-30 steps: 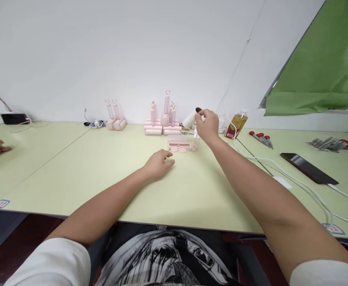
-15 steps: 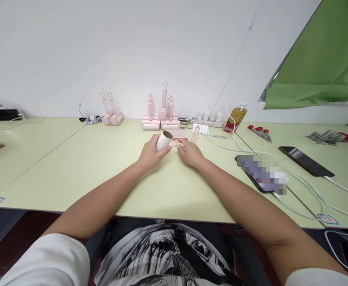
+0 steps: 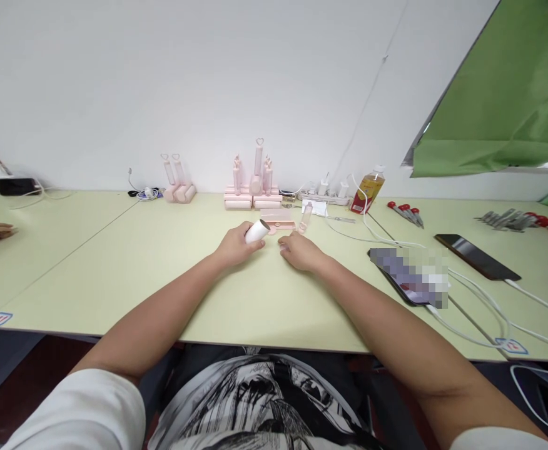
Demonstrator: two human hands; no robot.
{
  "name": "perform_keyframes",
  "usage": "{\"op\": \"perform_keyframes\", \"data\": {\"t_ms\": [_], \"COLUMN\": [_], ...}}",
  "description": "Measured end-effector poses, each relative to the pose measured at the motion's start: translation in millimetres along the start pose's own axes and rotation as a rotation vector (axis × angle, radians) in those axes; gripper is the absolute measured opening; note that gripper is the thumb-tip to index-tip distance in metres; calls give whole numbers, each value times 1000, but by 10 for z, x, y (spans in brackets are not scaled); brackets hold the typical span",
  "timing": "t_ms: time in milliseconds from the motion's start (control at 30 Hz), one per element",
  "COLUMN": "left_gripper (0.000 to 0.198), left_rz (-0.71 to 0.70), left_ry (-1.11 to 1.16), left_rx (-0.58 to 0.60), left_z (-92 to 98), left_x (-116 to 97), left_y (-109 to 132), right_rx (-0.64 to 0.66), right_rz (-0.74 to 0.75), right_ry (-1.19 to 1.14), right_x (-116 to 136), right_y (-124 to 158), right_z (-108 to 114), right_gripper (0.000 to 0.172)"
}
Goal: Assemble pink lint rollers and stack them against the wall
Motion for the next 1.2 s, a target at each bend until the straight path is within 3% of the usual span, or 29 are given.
{"op": "perform_keyframes", "data": {"t_ms": [233, 400, 500, 667, 800, 1033, 1200], "left_gripper": [41, 44, 45, 45, 44, 40, 41], "left_rz": [-6, -8, -23, -62, -56, 2, -4], "left_ry": [-81, -158, -192, -235, -239, -221, -187], "left_rx": [102, 112, 138, 177, 186, 147, 123], "left_z": [-96, -106, -118, -154, -176, -147, -128], "left_x": [44, 17, -26, -81, -91, -80, -68], "left_y": [-13, -2, 17, 37, 44, 56, 47], "right_rx": [-44, -125, -150, -179, -153, -111, -139], "right_rz": [-41, -41, 2, 24, 34, 167, 164], "right_ry": [5, -145, -294, -710, -953, -945, -862], "right_x": [-21, -125, -142, -136, -81, 84, 76], "right_y": [9, -56, -95, -94, -79, -36, -6], "right_z": [84, 72, 21, -67, -133, -154, -129], "right_gripper": [23, 29, 35, 15, 16, 34, 45]}}
Point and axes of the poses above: each hand's wrist, its own y-axis away from the middle knuckle, its own z-axis out of the back of the hand, x = y × z, the point moved 7 cm from there along -y, towards the middle knuckle, and after that the axes turned 10 degrees about x, right-handed, at the moved point
